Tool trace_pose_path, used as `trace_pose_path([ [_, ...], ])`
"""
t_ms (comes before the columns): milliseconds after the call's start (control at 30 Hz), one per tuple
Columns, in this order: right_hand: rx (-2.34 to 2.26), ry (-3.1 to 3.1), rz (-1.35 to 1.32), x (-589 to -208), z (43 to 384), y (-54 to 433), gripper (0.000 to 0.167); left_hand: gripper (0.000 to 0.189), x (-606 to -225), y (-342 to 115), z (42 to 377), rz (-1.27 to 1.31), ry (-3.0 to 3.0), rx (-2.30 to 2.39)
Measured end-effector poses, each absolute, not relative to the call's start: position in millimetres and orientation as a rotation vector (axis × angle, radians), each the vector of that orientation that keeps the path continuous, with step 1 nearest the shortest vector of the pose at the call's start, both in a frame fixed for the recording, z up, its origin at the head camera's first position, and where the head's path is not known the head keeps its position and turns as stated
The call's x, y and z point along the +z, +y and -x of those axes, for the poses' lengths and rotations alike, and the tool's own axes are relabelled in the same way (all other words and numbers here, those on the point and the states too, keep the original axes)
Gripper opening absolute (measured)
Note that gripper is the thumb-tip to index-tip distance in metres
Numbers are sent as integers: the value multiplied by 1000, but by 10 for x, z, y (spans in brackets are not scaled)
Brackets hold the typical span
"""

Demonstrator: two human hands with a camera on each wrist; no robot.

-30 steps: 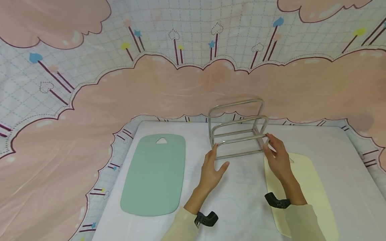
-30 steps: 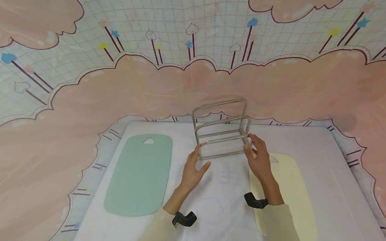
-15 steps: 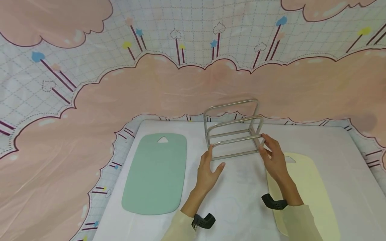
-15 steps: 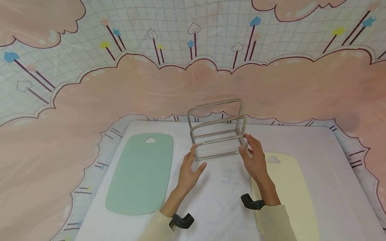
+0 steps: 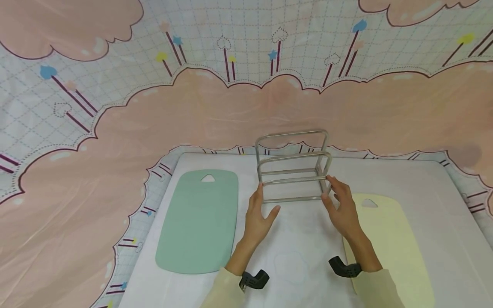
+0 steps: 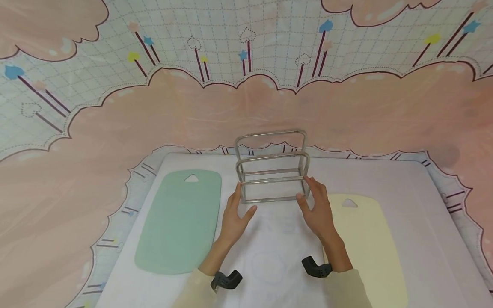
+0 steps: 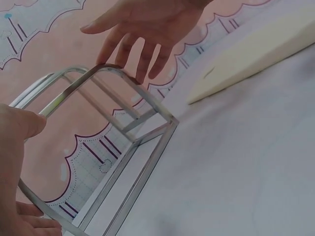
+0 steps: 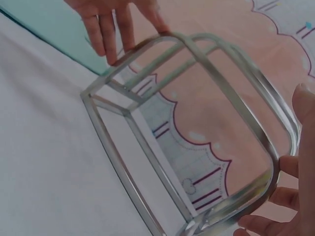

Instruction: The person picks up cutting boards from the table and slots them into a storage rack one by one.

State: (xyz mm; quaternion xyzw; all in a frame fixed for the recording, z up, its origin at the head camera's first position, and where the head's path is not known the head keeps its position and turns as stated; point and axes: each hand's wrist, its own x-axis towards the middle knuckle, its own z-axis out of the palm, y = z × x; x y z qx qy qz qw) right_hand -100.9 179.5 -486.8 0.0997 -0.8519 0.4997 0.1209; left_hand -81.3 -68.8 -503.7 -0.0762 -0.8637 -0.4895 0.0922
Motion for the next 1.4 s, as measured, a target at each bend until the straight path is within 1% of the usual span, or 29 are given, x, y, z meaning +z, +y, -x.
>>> trace_pose_path([
  [467, 1422, -2531, -229, -4925, 794, 1618, 61, 80, -5051, -838, 882, 183, -2572, -1437],
  [800, 1448, -2500, -211, -4929, 762, 1561, 58, 78, -5054, -873, 884, 165, -2583, -1431],
  [1133, 1477, -2515, -126, -4946, 724, 1529, 62, 59, -5065, -1087, 938, 232, -2450, -1494],
  [1267, 1521, -2432, -83, -4927, 665, 1423, 59, 53, -5087, -1247, 899, 171, -2394, -1533],
  [1400, 1585, -2386, -122, -4923, 597, 1220, 56, 48, -5131, -1454, 835, 68, -2328, -1586],
])
